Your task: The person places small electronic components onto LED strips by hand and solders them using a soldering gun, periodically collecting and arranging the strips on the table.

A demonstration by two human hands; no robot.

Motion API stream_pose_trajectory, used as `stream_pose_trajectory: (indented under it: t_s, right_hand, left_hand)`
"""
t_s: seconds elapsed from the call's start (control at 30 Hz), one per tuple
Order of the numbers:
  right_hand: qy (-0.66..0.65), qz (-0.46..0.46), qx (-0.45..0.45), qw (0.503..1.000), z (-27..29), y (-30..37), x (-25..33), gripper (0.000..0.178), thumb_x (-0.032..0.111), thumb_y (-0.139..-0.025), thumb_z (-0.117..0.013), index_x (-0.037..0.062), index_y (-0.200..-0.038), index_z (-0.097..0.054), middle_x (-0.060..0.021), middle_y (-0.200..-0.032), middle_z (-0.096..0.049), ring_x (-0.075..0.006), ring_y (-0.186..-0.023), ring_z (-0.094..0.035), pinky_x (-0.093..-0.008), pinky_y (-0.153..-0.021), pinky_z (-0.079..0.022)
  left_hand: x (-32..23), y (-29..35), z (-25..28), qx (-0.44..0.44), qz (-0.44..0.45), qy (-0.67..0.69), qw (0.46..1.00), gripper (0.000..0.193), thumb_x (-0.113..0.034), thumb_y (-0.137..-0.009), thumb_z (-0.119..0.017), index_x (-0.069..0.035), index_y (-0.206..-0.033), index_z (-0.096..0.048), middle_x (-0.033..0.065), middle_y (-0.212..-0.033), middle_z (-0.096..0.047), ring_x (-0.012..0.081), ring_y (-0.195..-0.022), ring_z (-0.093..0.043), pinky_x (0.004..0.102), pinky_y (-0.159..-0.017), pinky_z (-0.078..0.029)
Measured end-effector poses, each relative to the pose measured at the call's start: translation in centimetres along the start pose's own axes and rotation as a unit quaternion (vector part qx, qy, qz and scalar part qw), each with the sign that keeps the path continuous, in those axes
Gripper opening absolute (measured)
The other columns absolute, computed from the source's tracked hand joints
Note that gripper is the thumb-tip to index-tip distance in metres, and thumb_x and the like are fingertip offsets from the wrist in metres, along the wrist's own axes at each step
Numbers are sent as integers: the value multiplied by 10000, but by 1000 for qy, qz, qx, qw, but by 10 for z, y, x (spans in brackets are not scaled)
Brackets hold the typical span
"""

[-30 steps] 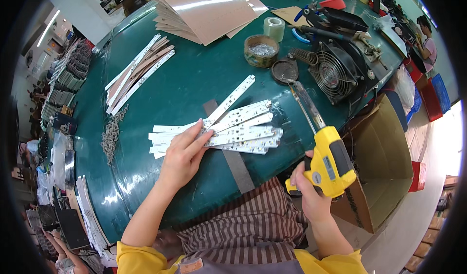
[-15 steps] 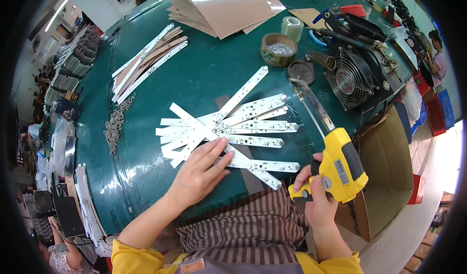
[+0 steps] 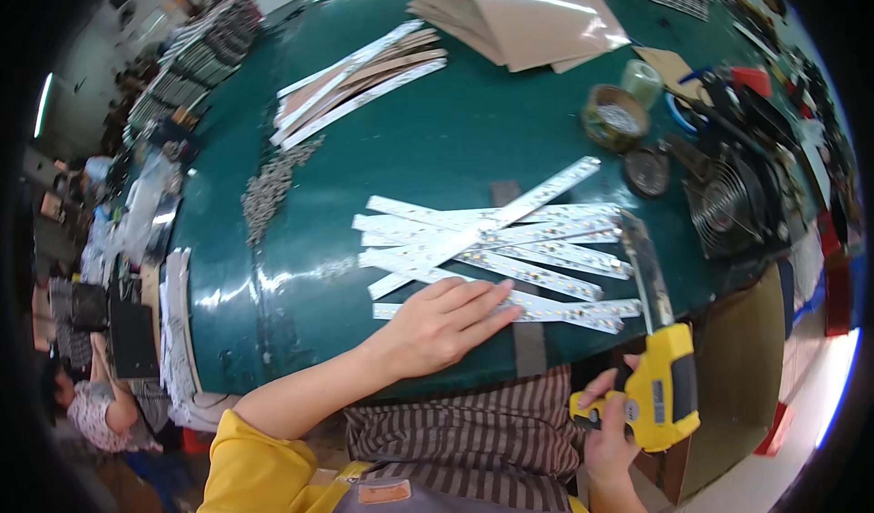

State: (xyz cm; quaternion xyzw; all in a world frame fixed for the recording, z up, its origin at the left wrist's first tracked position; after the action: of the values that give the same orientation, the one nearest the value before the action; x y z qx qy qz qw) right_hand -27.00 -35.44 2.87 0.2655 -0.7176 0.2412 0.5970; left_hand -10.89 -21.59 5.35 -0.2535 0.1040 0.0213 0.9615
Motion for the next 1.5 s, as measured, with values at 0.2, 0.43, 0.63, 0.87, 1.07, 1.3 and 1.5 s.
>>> stream_pose_trajectory:
  t_s: [0.2,0.43,0.63,0.87,1.07,1.3,1.5]
  right_hand:
    - [-22,6,6,1000,2,-1,-3,425,183,-1000,-532,2,-1348,-369,-104,-872,-560,-156,-721,-559,-276,-675,-461]
    - [9,19,12,1000,-4,1,-2,491,258,-1017,-511,-14,-1389,-341,-103,-836,-557,-149,-687,-549,-272,-663,-454]
    - [46,19,4,999,6,9,-6,706,458,-1009,-497,-29,-1476,-290,-64,-770,-560,-102,-635,-520,-261,-621,-428]
    - [79,16,57,995,-13,10,-5,663,455,-1002,-517,-18,-1437,-353,-51,-774,-547,-93,-627,-511,-235,-614,-423]
    - [74,-18,64,995,-18,11,-6,650,448,-992,-544,-22,-1413,-385,-57,-799,-574,-95,-643,-530,-240,-613,-433]
    - [94,-49,101,989,-28,16,-8,668,467,-968,-577,-14,-1399,-406,-92,-865,-616,-113,-682,-557,-260,-615,-452]
    - [219,-60,150,962,-17,24,-5,523,-2,-849,-603,6,-1339,-419,-83,-932,-582,-118,-743,-540,-267,-670,-461]
  left_hand:
    - [5,18,0,-26,85,128,988,464,2,-742,-652,-37,-1205,-646,104,-1306,-598,290,-1195,-569,402,-975,-486]
    - [24,19,32,-68,119,175,975,319,-58,-726,-736,-92,-1042,-712,70,-1213,-646,267,-1152,-585,381,-883,-474]
    - [176,117,145,-232,402,-212,860,93,-125,-783,-726,-88,-867,-713,86,-871,-669,303,-872,-599,407,-786,-430]
    - [223,171,147,-160,499,-265,810,71,-120,-798,-721,-98,-863,-705,51,-874,-674,270,-906,-593,414,-843,-353]
    - [221,158,140,-99,495,-227,833,45,-109,-801,-712,-88,-829,-683,57,-859,-673,260,-894,-598,406,-836,-356]
    - [166,122,139,-76,372,-298,876,88,-65,-785,-715,-92,-848,-660,47,-765,-643,233,-768,-596,398,-830,-351]
    - [60,68,77,-107,384,30,917,155,-84,-725,-800,-128,-853,-727,32,-778,-682,221,-755,-643,349,-797,-436]
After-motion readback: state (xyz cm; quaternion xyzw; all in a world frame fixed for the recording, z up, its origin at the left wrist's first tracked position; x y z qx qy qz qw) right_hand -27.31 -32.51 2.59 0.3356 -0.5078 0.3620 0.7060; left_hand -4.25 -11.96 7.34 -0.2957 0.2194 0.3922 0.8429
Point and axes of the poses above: each hand's wrist, its own y-axis away from the middle knuckle, its own z-axis out of the back of the hand, x = y × z, the point moved 10 cm from there along -y, towards the middle knuckle
